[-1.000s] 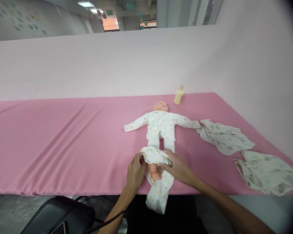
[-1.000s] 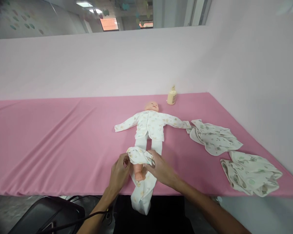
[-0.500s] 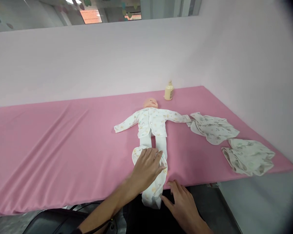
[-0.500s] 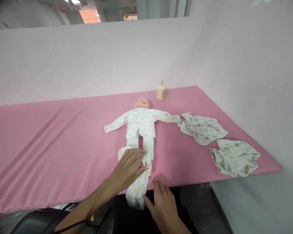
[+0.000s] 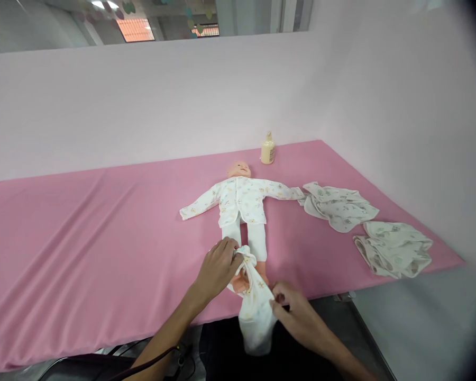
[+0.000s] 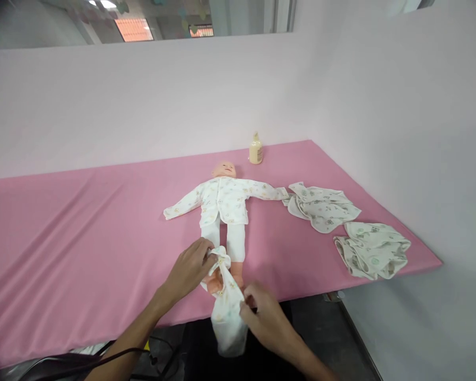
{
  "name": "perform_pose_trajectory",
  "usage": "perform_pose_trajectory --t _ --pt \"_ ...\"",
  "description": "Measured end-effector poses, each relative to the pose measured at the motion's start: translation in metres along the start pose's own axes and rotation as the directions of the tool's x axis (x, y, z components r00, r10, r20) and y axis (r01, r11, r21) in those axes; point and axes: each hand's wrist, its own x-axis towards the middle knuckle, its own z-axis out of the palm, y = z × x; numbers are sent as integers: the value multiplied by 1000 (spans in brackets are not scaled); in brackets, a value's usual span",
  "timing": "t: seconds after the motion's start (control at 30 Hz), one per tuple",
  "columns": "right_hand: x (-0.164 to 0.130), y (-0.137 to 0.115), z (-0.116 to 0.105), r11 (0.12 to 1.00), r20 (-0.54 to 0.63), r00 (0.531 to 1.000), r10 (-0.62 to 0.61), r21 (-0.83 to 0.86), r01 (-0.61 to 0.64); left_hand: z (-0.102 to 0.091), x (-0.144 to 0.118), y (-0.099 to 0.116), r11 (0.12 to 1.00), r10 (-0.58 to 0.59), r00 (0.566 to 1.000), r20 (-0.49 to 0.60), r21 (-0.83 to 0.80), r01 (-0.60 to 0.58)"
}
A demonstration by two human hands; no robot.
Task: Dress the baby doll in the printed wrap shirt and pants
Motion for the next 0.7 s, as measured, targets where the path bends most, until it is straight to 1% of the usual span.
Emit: perform_pose_trajectory --t 0.07,0.17,0.23,0.33,0.4,0.47,0.53,0.57,0.6,0.63,0.7 --pt "5 -8 -22 996 -51 999 12 91 -7 -2 -3 -4 986 -114 993 -30 -127 109" --pt "13 -21 -43 991 -78 995 68 121 -58 -3 -5 -8 935 -212 976 -49 -301 188" --pt "19 -27 -48 995 -121 991 52 93 -41 -3 -5 -11 895 -261 965 -22 -380 233" --pt "30 -27 -48 1000 -177 984 -10 13 13 -8 -2 -14 839 -310 949 58 -452 302" --pt "37 -21 -47 999 -207 978 -25 -41 17 -18 2 -16 827 -286 951 113 -472 305" --pt "44 -15 -47 997 -228 973 -25 -82 6 -32 7 -15 804 -202 951 233 -514 297" --pt "49 -9 -48 994 -227 973 -29 -110 4 -46 16 -13 751 -82 921 380 -584 308" --pt "51 -8 -49 992 -221 975 -35 -122 8 -52 21 -11 724 -31 902 431 -612 317" --pt "53 -7 -50 991 -216 976 -43 -133 14 -56 27 -9 708 4 886 463 -627 325" --pt "55 -7 -52 989 -210 976 -53 -143 23 -59 33 -6 703 14 878 478 -629 331" --pt "59 -10 -56 986 -202 976 -76 -160 44 -59 45 -1 707 -21 871 490 -609 360"
